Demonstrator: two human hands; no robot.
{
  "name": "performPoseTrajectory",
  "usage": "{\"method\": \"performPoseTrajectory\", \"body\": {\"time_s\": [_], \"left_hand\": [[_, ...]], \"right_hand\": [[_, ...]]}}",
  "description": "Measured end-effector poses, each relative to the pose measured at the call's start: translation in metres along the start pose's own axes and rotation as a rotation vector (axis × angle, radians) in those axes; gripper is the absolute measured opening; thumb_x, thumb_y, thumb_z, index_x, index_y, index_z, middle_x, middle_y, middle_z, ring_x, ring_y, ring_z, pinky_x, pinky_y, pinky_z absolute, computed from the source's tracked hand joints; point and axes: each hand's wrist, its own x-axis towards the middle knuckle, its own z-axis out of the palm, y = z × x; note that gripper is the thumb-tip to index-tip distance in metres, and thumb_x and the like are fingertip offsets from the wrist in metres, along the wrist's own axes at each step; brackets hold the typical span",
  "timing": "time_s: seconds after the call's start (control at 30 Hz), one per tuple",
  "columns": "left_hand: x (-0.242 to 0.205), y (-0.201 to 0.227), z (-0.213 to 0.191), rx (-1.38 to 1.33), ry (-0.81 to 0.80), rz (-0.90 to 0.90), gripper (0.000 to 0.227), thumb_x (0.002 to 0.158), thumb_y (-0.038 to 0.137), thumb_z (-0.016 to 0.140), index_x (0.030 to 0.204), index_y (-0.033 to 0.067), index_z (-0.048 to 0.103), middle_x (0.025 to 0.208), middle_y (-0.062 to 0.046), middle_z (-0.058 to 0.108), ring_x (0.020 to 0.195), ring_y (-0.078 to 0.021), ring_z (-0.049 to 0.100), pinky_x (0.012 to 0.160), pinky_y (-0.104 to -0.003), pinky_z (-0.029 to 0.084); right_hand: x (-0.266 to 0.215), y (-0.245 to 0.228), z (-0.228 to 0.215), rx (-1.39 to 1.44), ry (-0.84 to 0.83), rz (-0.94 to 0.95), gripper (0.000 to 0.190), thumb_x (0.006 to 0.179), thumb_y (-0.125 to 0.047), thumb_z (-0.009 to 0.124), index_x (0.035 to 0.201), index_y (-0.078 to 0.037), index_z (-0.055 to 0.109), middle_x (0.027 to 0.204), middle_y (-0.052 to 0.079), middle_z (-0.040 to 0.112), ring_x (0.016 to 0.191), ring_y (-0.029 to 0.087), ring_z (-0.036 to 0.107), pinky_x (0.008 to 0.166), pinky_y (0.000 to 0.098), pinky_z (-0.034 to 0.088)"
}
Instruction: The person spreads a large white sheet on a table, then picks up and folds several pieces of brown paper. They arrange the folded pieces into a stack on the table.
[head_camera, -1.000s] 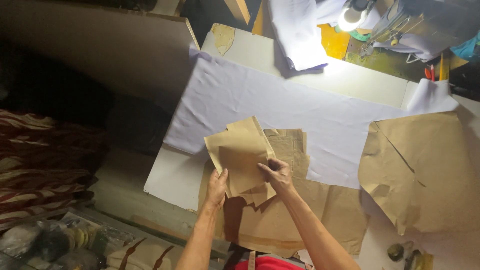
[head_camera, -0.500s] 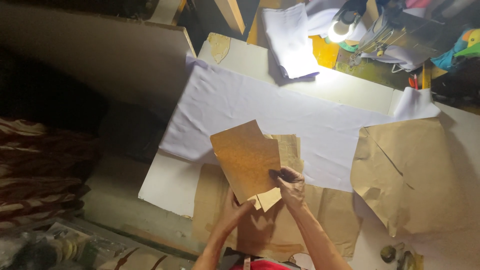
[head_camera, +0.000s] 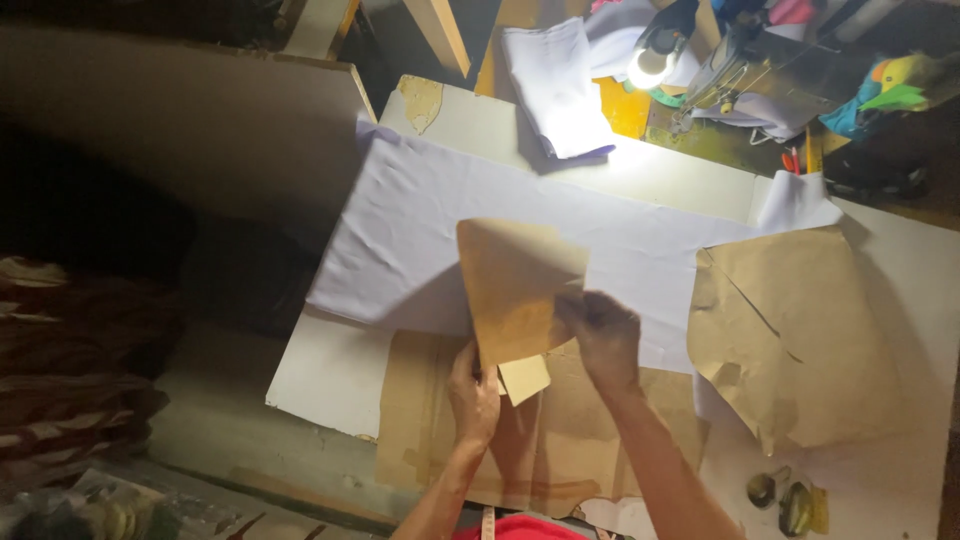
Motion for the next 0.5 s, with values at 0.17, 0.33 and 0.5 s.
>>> {"method": "performPoseTrajectory", "body": {"time_s": [0.17,0.33,0.5], "left_hand": [[0.033,-0.008,-0.003,0.177,0.027,0.364,0.028,0.087,0.008,0.066,0.115,0.0064,0.073,0.105,-0.014,0.076,0.094,-0.0314,0.071,0.087,-0.04,0.054],[0.073,0.07,-0.021,0.326,-0.202,0.415,0.028,0.088,0.003,0.069,0.114,0.0087,0.079,0.102,-0.014,0.078,0.099,-0.0348,0.074,0.088,-0.043,0.059],[0.094,0.083,-0.046,0.413,-0.341,0.568,0.016,0.093,0.018,0.07,0.104,0.0175,0.081,0.091,-0.006,0.075,0.089,-0.0299,0.072,0.086,-0.043,0.054]], "right_hand": [[0.018,-0.039,-0.022,0.044,0.07,-0.174,0.031,0.078,-0.007,0.086,0.104,-0.004,0.068,0.074,-0.001,0.059,0.062,0.012,0.063,0.052,0.0298,0.059],[0.021,-0.085,-0.038,-0.053,-0.049,-0.615,0.068,0.098,0.015,0.065,0.154,-0.005,0.034,0.087,0.016,0.061,0.068,0.024,0.071,0.064,0.0358,0.067],[0.015,-0.101,-0.074,-0.123,-0.084,-0.682,0.023,0.087,0.015,0.071,0.109,0.008,0.075,0.085,0.014,0.063,0.075,0.015,0.062,0.072,0.0334,0.055]]}}
